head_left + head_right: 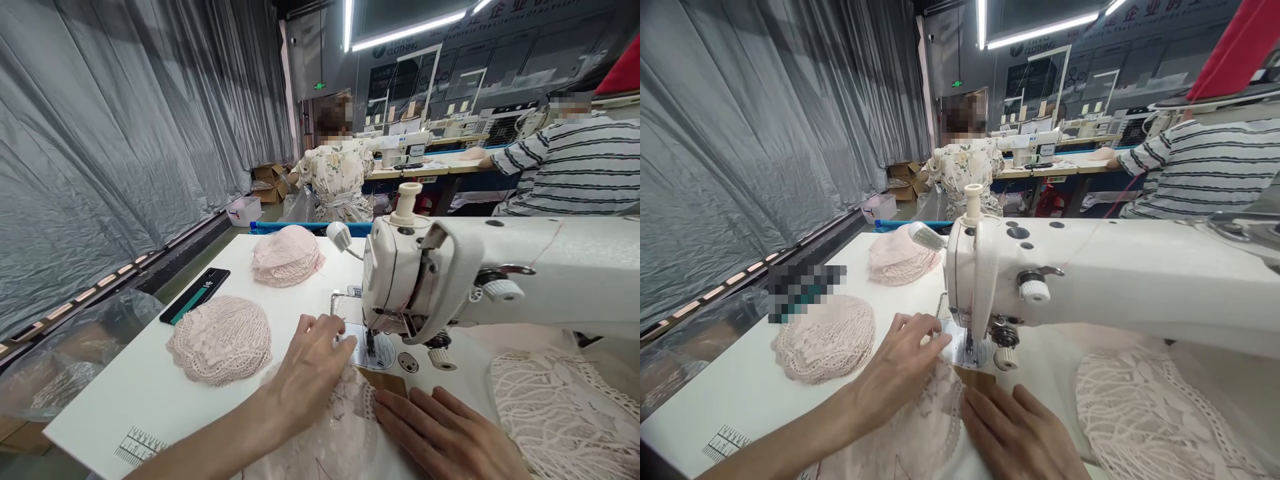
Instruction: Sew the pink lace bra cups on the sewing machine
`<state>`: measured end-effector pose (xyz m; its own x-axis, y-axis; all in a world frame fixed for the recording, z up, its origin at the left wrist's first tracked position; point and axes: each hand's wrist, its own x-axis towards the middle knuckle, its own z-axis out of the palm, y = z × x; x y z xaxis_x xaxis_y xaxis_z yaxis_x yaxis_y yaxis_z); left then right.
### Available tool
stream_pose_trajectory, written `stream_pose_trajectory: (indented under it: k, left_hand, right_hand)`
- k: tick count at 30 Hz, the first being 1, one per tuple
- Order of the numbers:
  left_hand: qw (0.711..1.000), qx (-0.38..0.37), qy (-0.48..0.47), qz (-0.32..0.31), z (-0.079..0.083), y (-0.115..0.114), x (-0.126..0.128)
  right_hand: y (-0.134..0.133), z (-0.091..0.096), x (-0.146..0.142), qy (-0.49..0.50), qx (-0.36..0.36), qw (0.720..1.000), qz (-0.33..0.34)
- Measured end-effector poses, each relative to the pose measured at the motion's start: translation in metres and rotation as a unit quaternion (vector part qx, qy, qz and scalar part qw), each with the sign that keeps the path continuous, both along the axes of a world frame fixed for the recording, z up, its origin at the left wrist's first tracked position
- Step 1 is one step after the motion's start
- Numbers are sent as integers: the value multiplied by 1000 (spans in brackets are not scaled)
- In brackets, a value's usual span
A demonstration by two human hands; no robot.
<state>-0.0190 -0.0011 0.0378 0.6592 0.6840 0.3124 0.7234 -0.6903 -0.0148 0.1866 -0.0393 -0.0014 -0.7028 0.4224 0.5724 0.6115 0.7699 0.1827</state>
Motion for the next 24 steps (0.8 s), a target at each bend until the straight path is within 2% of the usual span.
stream_pose_trajectory:
  k: [3, 6, 8, 12, 15, 19, 24]
  left_hand:
    - [1000, -3, 19, -25, 0, -17, 5]
    - [998, -46, 45, -15, -12, -27, 6]
    - [996, -58, 68, -8, -21, -25, 3]
    - [993, -64, 90, -40, -27, 0, -1]
    - [991, -54, 94, -79, -20, 28, 1]
    - [984, -28, 94, -147, -12, 59, 9]
    - [979, -20, 79, -187, -8, 72, 12]
  right_hand:
    - [-2, 3, -4, 33, 21, 999, -3]
    - [-4, 4, -3, 31, 6, 999, -3]
    - [-5, 3, -3, 23, -3, 1000, -6]
    - [-1, 0, -6, 27, -8, 998, -49]
    - [5, -1, -8, 18, -5, 996, -86]
    - [12, -6, -7, 2, 35, 995, -93]
    - [16, -16, 1, -56, 50, 992, -99]
